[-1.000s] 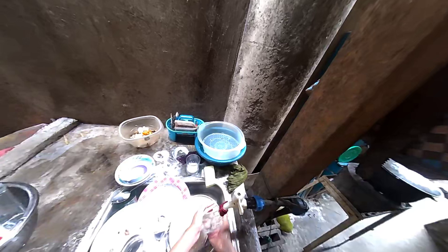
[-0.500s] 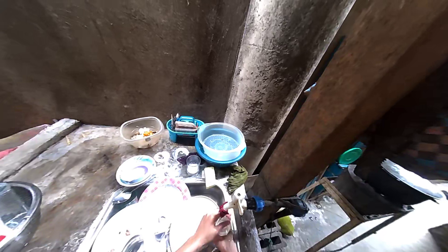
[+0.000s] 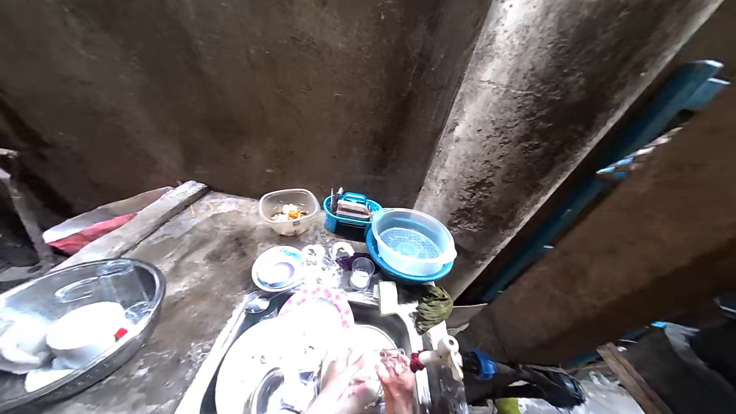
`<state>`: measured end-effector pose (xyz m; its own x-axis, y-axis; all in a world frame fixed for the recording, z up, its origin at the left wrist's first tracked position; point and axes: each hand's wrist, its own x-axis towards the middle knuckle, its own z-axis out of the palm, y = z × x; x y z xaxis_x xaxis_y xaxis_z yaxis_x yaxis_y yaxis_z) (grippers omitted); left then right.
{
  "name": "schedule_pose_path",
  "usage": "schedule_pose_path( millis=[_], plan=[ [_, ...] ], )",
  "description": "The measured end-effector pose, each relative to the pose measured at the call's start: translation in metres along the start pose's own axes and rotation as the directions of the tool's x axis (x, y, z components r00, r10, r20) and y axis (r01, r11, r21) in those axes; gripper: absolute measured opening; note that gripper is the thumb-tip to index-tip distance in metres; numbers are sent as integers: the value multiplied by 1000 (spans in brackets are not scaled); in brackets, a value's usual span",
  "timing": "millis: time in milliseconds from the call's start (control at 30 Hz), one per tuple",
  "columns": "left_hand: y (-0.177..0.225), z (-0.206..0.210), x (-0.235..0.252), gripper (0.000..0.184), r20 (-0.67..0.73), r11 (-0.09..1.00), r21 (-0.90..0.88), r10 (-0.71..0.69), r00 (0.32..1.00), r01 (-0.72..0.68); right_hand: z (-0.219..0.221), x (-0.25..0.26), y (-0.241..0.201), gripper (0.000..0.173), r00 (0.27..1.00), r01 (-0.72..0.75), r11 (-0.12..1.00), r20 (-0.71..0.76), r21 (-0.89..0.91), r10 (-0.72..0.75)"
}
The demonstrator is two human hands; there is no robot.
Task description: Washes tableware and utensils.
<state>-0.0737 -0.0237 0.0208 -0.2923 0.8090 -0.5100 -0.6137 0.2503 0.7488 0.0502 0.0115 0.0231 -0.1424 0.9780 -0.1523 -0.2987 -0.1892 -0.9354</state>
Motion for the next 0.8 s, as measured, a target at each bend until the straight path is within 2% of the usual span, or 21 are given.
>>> schedule_pose_path(
  millis=[67,100,167,200,233,300,333,367,400,467,500,533,567,633,667,700,767,800],
  plan=[
    [38,-10,-1,70,35,942,277,187,982,-189,12,-2,-8,78,998,-59,998,-19,19,59],
    [60,-16,-4,72,101,841,455,278,955,-293,16,-3,-8,82,997,-77,997,5,-1,77],
    [110,-23,-25,70,263,505,751,362,894,-425,21,0,-6,84,996,-31,997,87,-76,37],
    [132,-25,-41,64,347,325,820,374,860,-472,25,7,-2,81,993,39,991,114,-128,-24],
    [148,-29,-53,58,435,155,835,400,806,-528,32,17,0,79,985,133,971,138,-198,-106],
    [168,-48,-71,48,602,-135,769,481,638,-624,58,36,-7,70,940,323,863,239,-388,-244],
    [178,-62,-79,48,652,-241,735,507,563,-634,73,49,-11,67,904,417,764,312,-491,-293],
    [190,-76,-87,49,665,-300,727,530,526,-617,90,64,-14,66,853,517,647,397,-561,-338],
    [204,-92,-100,50,636,-305,756,554,538,-579,109,80,-17,65,800,599,514,480,-614,-359],
    [236,-126,-137,51,458,-199,878,612,644,-435,144,108,-22,61,739,670,275,582,-690,-340],
    [254,-147,-157,52,324,-118,938,625,710,-325,158,119,-23,60,745,660,187,601,-727,-290],
    [270,-169,-176,55,182,-42,978,642,745,-203,169,128,-23,57,771,629,115,598,-769,-218],
    [285,-193,-193,58,38,38,996,653,756,-83,176,135,-24,53,802,592,51,582,-804,-138],
    [307,-242,-221,62,-200,167,979,695,690,115,185,146,-25,41,848,527,-90,530,-845,-16],
    [314,-265,-231,63,-294,225,956,704,646,190,186,148,-25,38,861,505,-132,508,-853,12],
    [320,-286,-239,63,-375,276,927,696,612,254,186,150,-25,37,858,508,-129,513,-852,-7],
    [327,-321,-247,68,-477,329,878,662,578,348,179,152,-24,38,808,569,-48,569,-821,-152],
    [330,-334,-247,70,-509,339,860,632,585,382,174,154,-23,38,777,596,1,576,-803,-255]
  ],
)
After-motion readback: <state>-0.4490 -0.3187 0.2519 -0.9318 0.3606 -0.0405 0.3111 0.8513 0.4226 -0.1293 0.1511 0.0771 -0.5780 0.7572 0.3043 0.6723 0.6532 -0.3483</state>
